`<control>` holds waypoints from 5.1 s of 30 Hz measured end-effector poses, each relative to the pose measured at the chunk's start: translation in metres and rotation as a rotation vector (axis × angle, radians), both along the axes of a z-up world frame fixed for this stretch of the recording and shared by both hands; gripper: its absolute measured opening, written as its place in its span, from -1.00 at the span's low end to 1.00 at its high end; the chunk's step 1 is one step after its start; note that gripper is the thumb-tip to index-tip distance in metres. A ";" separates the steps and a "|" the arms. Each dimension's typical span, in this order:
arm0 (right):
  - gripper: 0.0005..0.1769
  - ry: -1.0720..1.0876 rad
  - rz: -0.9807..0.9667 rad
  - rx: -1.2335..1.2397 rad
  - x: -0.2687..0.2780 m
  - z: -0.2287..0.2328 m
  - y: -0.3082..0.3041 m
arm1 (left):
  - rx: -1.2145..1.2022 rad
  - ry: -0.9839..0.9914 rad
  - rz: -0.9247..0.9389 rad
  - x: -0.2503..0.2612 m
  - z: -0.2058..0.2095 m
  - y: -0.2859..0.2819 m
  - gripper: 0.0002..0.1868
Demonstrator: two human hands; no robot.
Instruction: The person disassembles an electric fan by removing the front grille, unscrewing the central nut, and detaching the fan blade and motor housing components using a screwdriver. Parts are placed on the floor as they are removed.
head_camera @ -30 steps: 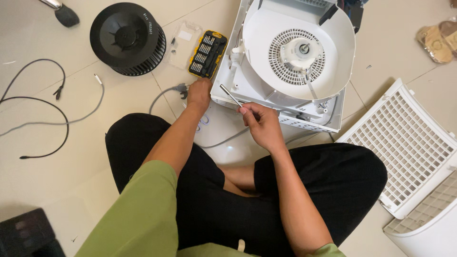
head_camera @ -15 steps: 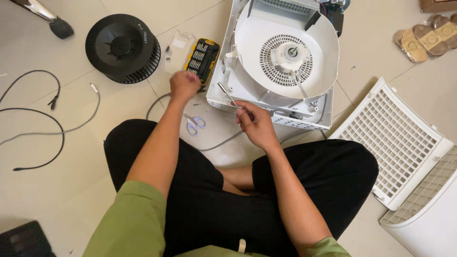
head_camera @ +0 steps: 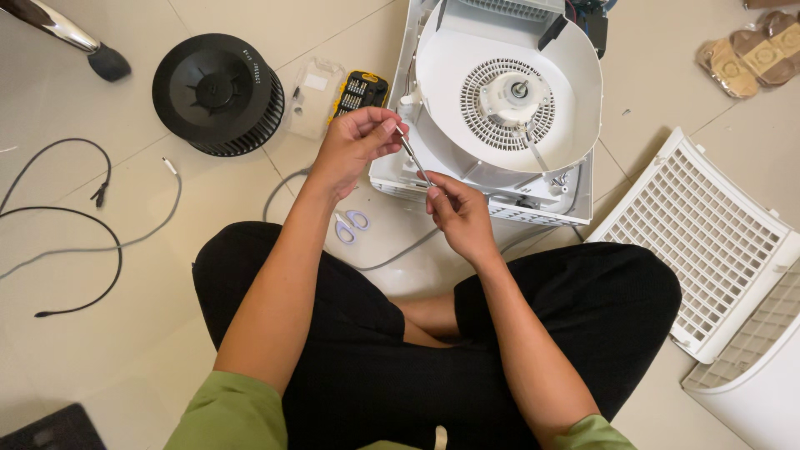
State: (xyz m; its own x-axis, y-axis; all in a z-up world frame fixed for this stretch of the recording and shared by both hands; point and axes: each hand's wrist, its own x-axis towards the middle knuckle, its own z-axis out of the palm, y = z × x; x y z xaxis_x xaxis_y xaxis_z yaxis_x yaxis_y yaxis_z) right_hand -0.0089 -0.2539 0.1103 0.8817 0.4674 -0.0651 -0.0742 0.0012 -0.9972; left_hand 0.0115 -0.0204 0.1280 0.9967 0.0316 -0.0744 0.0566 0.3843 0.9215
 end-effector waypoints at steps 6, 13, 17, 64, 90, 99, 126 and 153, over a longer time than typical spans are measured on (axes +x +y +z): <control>-0.65 0.152 0.030 0.072 -0.001 0.004 0.000 | 0.007 -0.008 -0.003 -0.002 -0.006 0.001 -0.81; -0.66 0.207 0.097 0.048 0.002 0.009 -0.006 | 0.054 -0.057 -0.049 -0.003 -0.001 0.000 -0.82; -0.67 0.180 0.126 -0.002 0.006 0.012 -0.015 | 0.106 -0.024 -0.085 -0.004 0.001 -0.001 -0.83; -0.86 -0.291 -0.450 -0.232 -0.055 0.164 -0.222 | 1.482 -0.470 -0.013 0.007 -0.009 -0.144 -0.90; -0.91 -0.922 0.123 -1.226 0.141 0.148 -0.107 | 1.045 -0.103 -0.304 0.126 -0.037 -0.086 -0.67; -0.96 -1.019 0.170 -1.329 0.142 0.156 -0.097 | 0.998 -0.095 -0.337 0.120 -0.025 -0.083 -0.61; -0.81 -1.011 0.365 -1.395 0.175 0.183 -0.045 | 0.926 -0.155 -0.280 0.124 -0.036 -0.081 -0.60; -0.62 -1.060 0.803 -1.843 0.187 0.194 0.014 | 0.874 -0.042 -0.285 0.129 -0.036 -0.077 -0.63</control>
State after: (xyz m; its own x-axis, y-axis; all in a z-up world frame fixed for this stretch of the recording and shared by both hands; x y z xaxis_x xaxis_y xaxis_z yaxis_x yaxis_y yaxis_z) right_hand 0.1785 -0.2398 0.3041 0.6034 0.6298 -0.4892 0.7935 -0.4137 0.4462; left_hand 0.1400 -0.0979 0.0921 0.9767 -0.1882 -0.1033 0.0020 -0.4731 0.8810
